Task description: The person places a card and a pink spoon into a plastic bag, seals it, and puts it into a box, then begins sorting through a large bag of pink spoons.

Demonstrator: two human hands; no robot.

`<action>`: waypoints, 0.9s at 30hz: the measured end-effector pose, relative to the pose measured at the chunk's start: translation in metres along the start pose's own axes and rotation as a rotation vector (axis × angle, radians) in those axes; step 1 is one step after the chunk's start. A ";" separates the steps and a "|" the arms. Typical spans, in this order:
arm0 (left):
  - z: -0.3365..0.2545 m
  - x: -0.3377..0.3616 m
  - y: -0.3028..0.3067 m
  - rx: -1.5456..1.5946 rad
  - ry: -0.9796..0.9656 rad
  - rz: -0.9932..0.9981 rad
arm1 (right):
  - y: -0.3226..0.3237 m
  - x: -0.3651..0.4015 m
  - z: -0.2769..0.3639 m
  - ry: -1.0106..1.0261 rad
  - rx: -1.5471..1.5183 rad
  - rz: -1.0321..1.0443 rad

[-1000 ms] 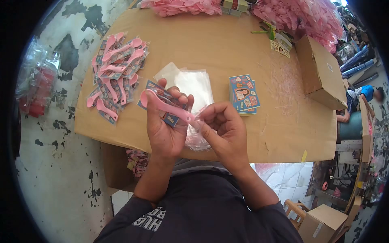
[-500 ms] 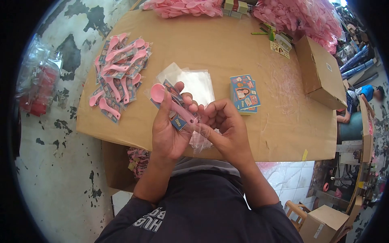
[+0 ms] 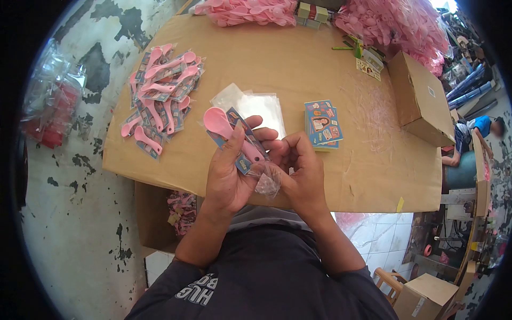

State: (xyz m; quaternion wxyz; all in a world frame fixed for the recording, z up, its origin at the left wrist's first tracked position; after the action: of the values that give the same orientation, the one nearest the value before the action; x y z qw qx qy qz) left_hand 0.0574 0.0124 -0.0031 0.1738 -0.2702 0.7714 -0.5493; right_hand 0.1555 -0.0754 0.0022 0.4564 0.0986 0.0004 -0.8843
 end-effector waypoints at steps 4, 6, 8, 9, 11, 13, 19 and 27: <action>-0.002 0.003 -0.002 0.013 0.011 0.002 | 0.000 -0.003 -0.004 0.029 0.068 0.039; -0.004 0.005 -0.001 0.047 0.031 -0.004 | 0.000 -0.004 -0.002 0.029 0.078 0.068; -0.004 0.006 0.002 0.074 0.047 -0.026 | 0.001 -0.004 -0.001 0.029 0.089 0.091; -0.004 0.006 0.002 0.074 0.049 -0.024 | 0.002 -0.003 -0.002 0.024 0.089 0.108; -0.001 0.006 0.001 0.098 0.066 -0.012 | 0.004 -0.003 -0.001 0.023 0.091 0.119; 0.002 0.006 -0.003 0.089 0.076 0.004 | 0.005 -0.002 0.003 0.036 0.103 0.120; 0.009 0.005 -0.009 0.076 0.099 0.037 | 0.009 0.000 0.005 0.039 0.072 0.092; 0.009 0.003 -0.008 0.061 0.103 0.028 | 0.010 -0.002 0.002 0.033 0.073 0.078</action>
State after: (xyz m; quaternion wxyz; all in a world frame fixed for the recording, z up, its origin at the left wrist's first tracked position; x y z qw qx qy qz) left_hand 0.0621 0.0016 0.0012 0.1496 -0.2251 0.7660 -0.5832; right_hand 0.1640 -0.0799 0.0050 0.4866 0.1298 -0.0283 -0.8635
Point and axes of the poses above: each hand's wrist, its own x-axis away from the middle knuckle, its own y-axis out of the back of the hand, z = x × y, the point moved 6 cm from there along -x, towards the middle knuckle, and after that the axes turned 8 degrees about x, right-handed, at the moved point
